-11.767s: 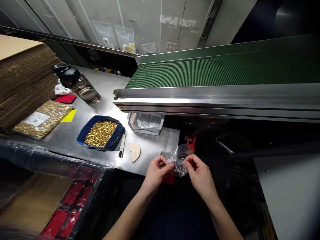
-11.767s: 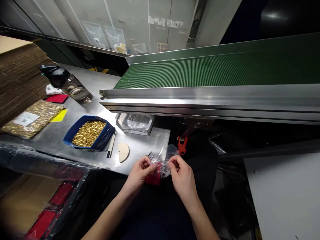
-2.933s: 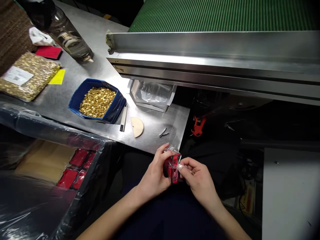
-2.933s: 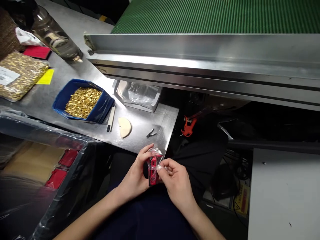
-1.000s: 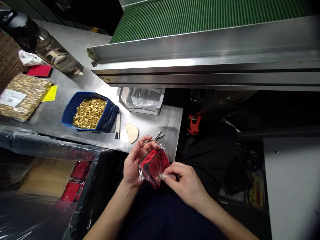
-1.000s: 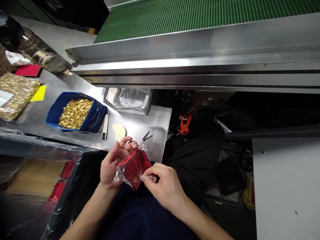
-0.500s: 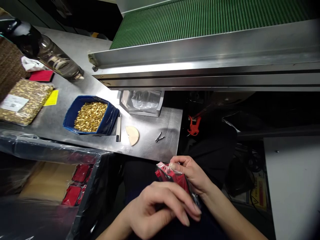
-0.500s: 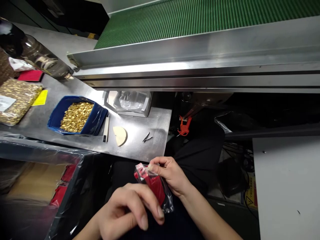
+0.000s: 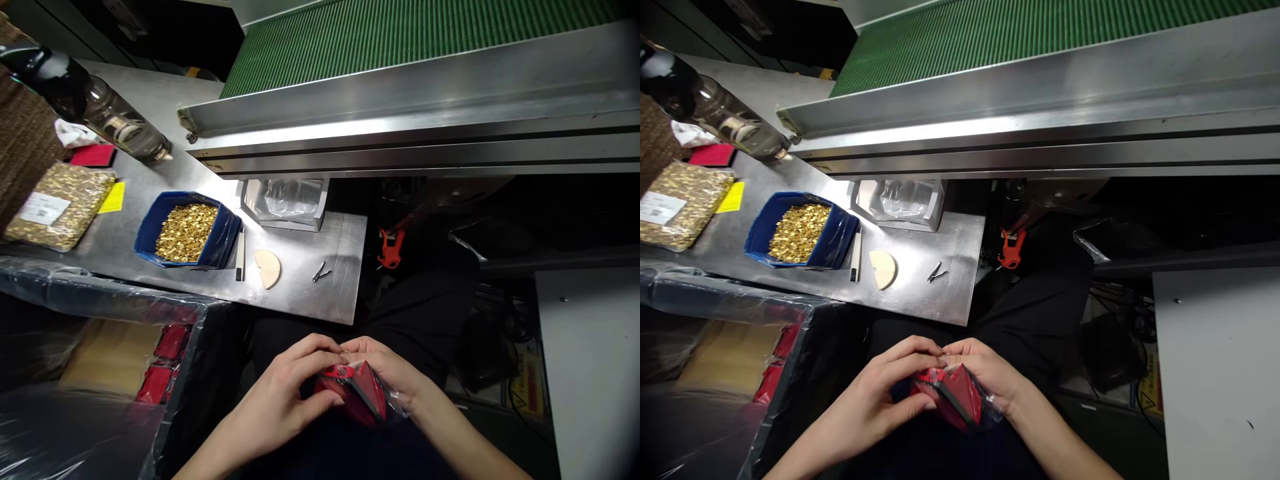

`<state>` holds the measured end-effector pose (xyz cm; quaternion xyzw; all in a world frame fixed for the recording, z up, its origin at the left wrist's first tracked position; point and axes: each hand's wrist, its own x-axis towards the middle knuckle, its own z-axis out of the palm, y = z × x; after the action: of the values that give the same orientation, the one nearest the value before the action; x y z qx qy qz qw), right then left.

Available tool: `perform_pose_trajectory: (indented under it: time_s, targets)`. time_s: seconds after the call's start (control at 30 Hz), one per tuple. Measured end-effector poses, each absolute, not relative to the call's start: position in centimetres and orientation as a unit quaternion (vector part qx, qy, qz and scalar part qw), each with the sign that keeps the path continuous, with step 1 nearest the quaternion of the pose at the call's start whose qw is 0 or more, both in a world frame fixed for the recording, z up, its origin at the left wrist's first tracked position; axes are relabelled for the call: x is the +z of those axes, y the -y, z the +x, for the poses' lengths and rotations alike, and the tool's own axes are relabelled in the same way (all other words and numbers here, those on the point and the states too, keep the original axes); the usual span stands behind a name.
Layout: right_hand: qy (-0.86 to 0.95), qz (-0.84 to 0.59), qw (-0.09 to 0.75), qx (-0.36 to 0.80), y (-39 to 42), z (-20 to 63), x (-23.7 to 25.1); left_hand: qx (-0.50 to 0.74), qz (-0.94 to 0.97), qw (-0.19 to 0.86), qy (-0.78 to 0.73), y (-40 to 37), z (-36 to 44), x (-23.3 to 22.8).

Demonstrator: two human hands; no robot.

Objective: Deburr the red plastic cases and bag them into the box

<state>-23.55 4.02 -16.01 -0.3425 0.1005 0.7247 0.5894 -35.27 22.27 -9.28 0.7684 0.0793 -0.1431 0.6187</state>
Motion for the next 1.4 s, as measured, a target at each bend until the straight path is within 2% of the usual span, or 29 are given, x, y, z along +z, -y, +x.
perform_pose_trajectory:
  time_s: [0.2,0.5,0.63,0.73,0.8,0.87,1.0,1.13,1.23,1.4]
  targets:
    - [-0.102,-0.373,0.565,0.729,-3.8,-23.0,-16.7,-0.101,0.735,0.658,-0.132,-21.4,-35.8,-10.3]
    - [0.042,-0.452,0.481,0.75,-3.6,-22.2,-14.8,-0.082,0.71,0.673,-0.192,-21.7,-37.8,-10.9]
    - [0.129,-0.533,0.436,0.713,-4.4,-22.3,-15.0,-0.026,0.712,0.674,-0.196,-24.6,-40.4,-8.9]
    - [0.197,-0.622,0.396,0.646,-4.6,-22.0,-15.8,0.037,0.759,0.596,-0.26,-29.2,-44.9,-5.4]
    - [0.224,-0.644,0.369,0.632,-4.6,-21.7,-16.3,0.092,0.801,0.49,-0.332,-33.3,-48.7,-3.4]
    - [0.245,-0.651,0.341,0.633,-4.8,-21.5,-16.7,0.068,0.825,0.382,-0.411,-37.9,-52.4,-3.0]
    - [0.282,-0.662,0.312,0.621,-5.5,-21.9,-17.0,-0.152,0.787,0.25,-0.542,-46.9,-57.3,-8.0]
    - [0.299,-0.67,0.29,0.614,-5.9,-23.0,-17.2,-0.235,0.729,0.208,-0.609,-52.2,-59.1,-15.9]
    - [0.273,-0.679,0.286,0.618,-5.4,-23.6,-17.4,-0.262,0.705,0.218,-0.621,-53.9,-59.8,-20.2]
    - [0.222,-0.702,0.271,0.62,-4.6,-24.6,-18.1,-0.237,0.705,0.291,-0.603,-56.1,-61.0,-24.6]
